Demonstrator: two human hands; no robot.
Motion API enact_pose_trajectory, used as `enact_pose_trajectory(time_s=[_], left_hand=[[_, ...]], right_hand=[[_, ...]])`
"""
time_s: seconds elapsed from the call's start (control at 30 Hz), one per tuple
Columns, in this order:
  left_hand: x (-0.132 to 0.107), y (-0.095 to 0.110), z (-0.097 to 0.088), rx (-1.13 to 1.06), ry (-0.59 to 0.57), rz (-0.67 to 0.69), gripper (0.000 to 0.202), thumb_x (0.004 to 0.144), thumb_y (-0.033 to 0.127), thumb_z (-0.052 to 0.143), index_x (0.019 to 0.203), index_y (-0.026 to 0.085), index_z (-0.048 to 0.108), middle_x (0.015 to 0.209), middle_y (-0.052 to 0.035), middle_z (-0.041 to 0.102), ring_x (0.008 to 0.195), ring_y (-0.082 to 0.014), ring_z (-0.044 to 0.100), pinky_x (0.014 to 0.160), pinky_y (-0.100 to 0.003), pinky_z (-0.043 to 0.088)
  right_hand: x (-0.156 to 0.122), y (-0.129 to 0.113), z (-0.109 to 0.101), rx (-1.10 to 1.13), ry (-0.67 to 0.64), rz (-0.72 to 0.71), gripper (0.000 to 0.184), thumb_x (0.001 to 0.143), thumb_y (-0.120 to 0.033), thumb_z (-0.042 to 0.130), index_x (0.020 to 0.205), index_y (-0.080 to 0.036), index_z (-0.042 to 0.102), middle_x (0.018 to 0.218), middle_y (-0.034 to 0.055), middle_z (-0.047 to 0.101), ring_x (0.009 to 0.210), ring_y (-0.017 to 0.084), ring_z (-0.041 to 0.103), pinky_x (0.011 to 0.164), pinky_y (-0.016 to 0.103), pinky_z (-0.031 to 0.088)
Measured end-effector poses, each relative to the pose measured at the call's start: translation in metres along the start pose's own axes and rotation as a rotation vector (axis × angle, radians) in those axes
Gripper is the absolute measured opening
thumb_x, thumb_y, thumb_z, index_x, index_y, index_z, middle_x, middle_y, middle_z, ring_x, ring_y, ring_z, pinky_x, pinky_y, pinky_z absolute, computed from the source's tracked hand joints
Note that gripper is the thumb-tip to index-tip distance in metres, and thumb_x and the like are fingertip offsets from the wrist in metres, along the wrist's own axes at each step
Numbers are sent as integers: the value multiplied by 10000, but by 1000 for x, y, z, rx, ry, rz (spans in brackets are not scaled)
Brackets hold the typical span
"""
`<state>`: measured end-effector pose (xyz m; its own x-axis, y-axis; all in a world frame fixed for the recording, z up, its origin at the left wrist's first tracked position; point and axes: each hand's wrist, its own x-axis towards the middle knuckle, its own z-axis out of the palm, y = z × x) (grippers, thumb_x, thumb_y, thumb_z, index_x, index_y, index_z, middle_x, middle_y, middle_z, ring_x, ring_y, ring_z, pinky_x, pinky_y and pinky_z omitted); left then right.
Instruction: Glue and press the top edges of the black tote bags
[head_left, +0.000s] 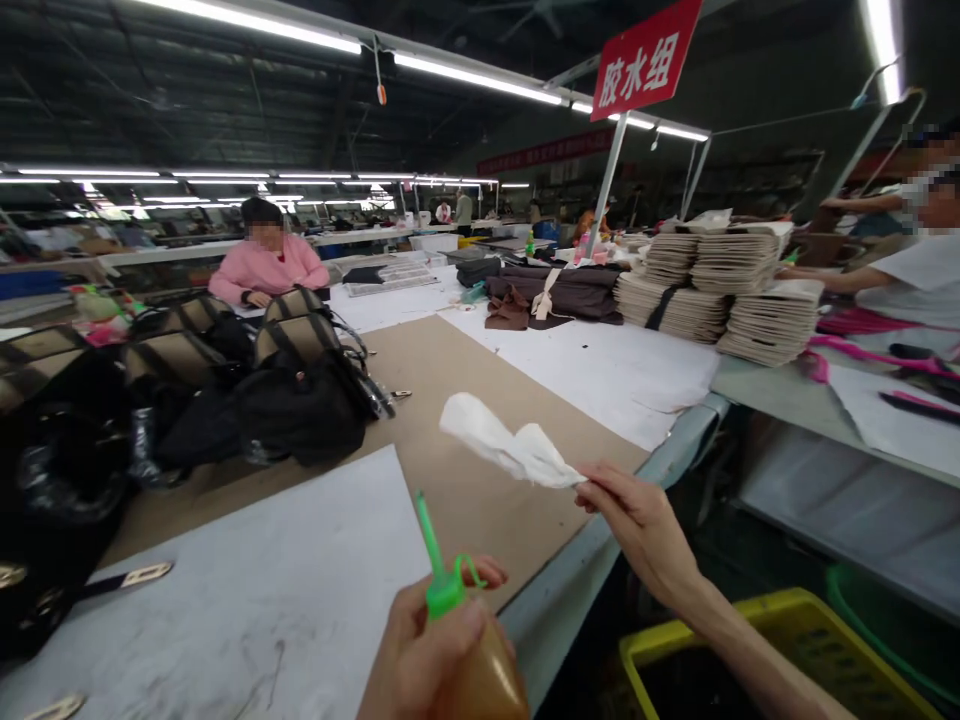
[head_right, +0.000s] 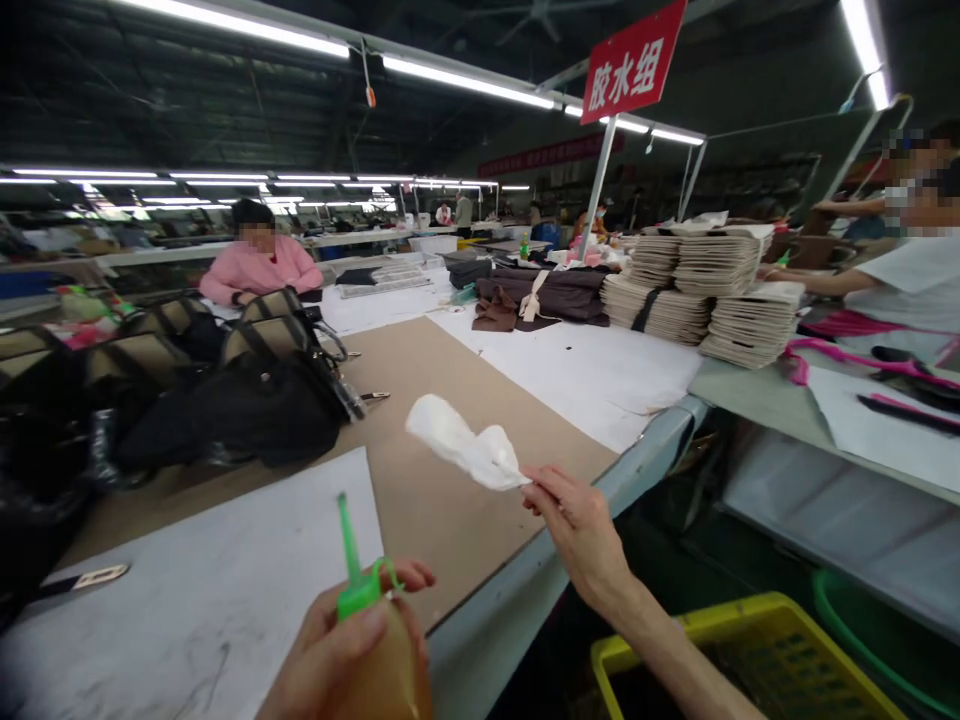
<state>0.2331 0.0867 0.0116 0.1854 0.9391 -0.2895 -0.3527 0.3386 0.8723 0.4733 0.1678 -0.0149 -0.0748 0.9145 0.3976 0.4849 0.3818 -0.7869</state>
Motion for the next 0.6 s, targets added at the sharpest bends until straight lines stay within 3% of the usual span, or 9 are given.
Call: enact_pose_trajectory(time_s=[0.07, 0.13, 0.23, 0.43, 0.53, 0.6], left_hand=[[-12, 1, 7, -106, 20, -60, 496, 653, 525, 678, 981, 159, 616, 664, -56, 631, 599, -194, 581, 576, -295, 455], [-26, 0, 8, -191, 59, -48, 476, 657, 455, 690, 1023, 167, 589, 739, -50, 637, 674, -202, 603, 610, -293, 473], [-41, -5, -3, -307, 13, -40, 545, 633, 415, 696, 1083, 140, 555, 728, -70, 644, 659, -207, 608, 612, -300, 478], [-55, -16, -36, -555, -15, -84, 749, 643, 431, 654, 1269, 90, 424, 658, -79, 627, 575, -178, 584, 539, -258, 429], [-63, -18, -43, -540, -25, -58, 723, 664, 443, 641, 1259, 84, 441, 645, -72, 614, 561, -163, 561, 543, -255, 414], [-70, -19, -44, -460, 42, -19, 685, 661, 436, 663, 1225, 89, 488, 685, -70, 615, 589, -157, 554, 561, -252, 410]], right_hand=[[-19, -31, 14, 12, 30, -103, 195, 884, -346, 554, 961, -247, 704, 910, 55, 637, 765, 219, 586, 688, 296, 465], [-34, -53, 29, 23, 50, -170, 162, 865, -306, 585, 952, -271, 717, 950, 55, 644, 820, 235, 596, 732, 301, 473], [-53, -72, 48, 54, 44, -177, 168, 848, -290, 607, 972, -289, 721, 966, 55, 643, 851, 250, 595, 774, 318, 476], [-73, -89, 81, 192, 16, -65, 156, 833, -338, 648, 946, -258, 721, 994, 69, 626, 895, 261, 570, 810, 322, 455], [-80, -95, 94, 322, -101, 34, 203, 853, -365, 637, 1002, -238, 691, 1014, 62, 627, 908, 251, 573, 775, 292, 466], [-84, -98, 101, 422, -195, 133, 276, 861, -407, 628, 1059, -219, 662, 999, 64, 640, 891, 251, 585, 764, 292, 472]])
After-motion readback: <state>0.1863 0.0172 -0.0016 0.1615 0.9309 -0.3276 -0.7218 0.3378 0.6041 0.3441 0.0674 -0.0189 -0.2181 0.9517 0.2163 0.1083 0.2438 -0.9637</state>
